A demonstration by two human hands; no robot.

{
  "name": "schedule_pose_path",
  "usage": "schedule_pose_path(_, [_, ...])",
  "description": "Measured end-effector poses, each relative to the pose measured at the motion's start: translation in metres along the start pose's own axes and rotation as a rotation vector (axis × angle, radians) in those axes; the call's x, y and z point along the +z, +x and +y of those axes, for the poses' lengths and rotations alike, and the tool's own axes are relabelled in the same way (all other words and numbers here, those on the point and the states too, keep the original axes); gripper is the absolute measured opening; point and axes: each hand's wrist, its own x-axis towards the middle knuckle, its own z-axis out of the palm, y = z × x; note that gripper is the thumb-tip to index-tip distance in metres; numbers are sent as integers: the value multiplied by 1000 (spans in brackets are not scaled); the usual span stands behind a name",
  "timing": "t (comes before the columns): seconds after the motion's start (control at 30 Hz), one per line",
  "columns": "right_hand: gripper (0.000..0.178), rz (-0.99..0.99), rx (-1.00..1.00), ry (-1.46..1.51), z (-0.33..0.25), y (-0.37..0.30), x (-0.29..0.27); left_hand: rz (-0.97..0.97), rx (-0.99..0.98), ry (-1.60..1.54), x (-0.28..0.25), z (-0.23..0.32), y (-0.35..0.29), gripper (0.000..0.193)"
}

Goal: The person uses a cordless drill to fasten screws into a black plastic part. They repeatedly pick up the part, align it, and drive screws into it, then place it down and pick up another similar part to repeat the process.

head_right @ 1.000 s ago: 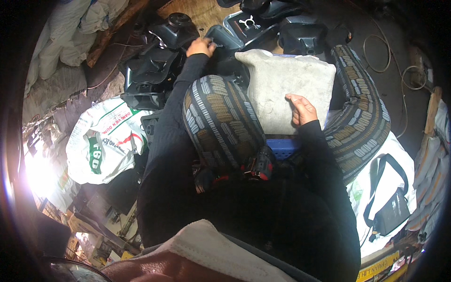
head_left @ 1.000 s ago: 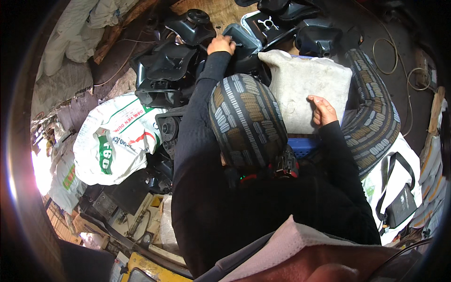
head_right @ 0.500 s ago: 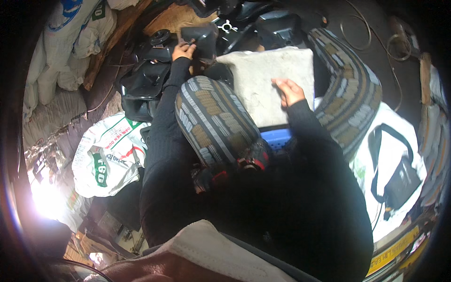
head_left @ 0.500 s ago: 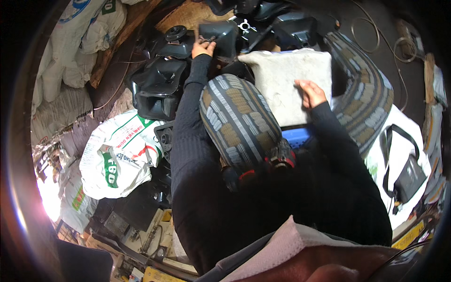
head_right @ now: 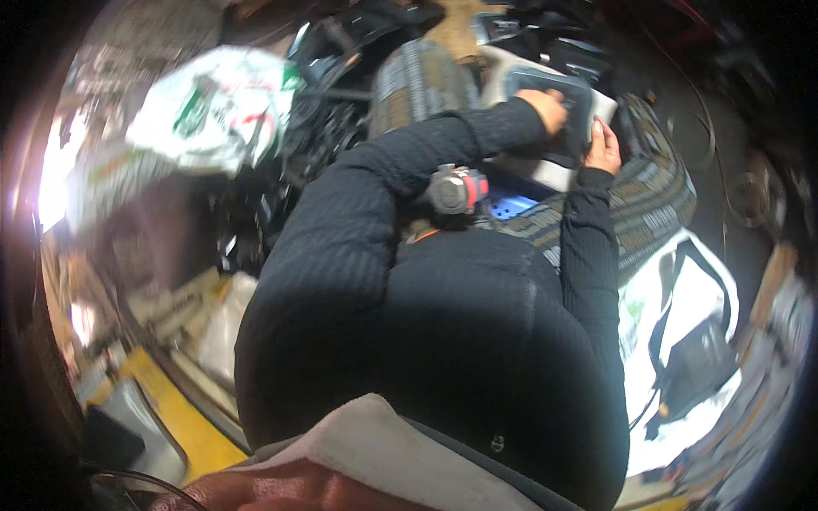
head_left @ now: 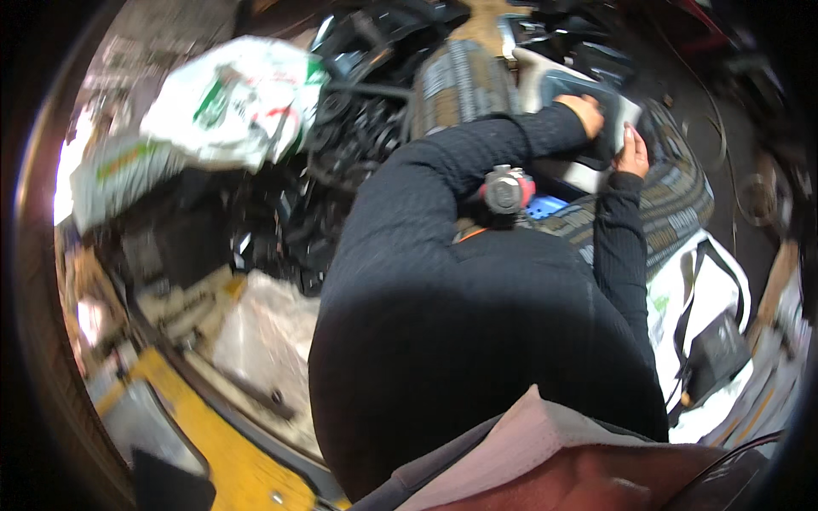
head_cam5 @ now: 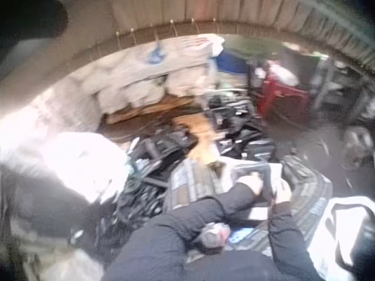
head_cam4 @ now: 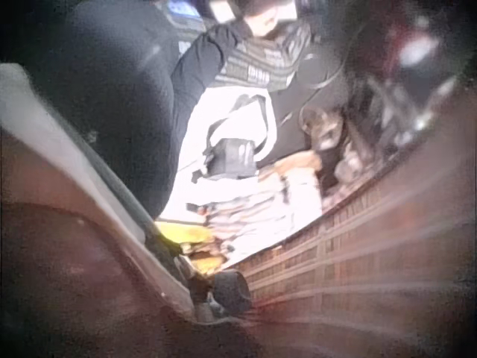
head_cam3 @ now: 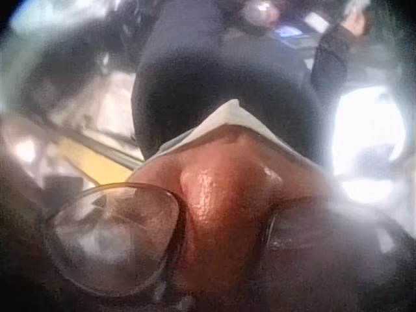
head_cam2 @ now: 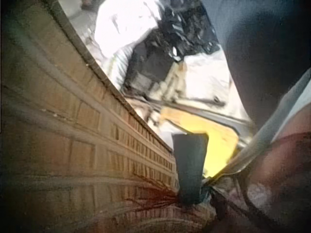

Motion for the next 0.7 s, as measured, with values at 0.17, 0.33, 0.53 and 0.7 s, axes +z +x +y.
schedule_pose_path(0.17, [23, -208, -172, -119, -14, -33, 27, 460, -124, -236, -88, -48, -90, 46])
schedule_pose_path(0.33, [26, -823, -59, -99, -66, -120, 66, 843, -728, 22, -95, -241, -266, 31])
schedule_pose_path(0.53, [22, -1156, 278, -204, -77, -120, 66, 266, -1237, 123, 17, -306, -330, 44])
schedule_pose_path(0.7, [31, -417, 590, 411, -49, -51, 18, 41, -1086, 159, 35, -347, -322, 45])
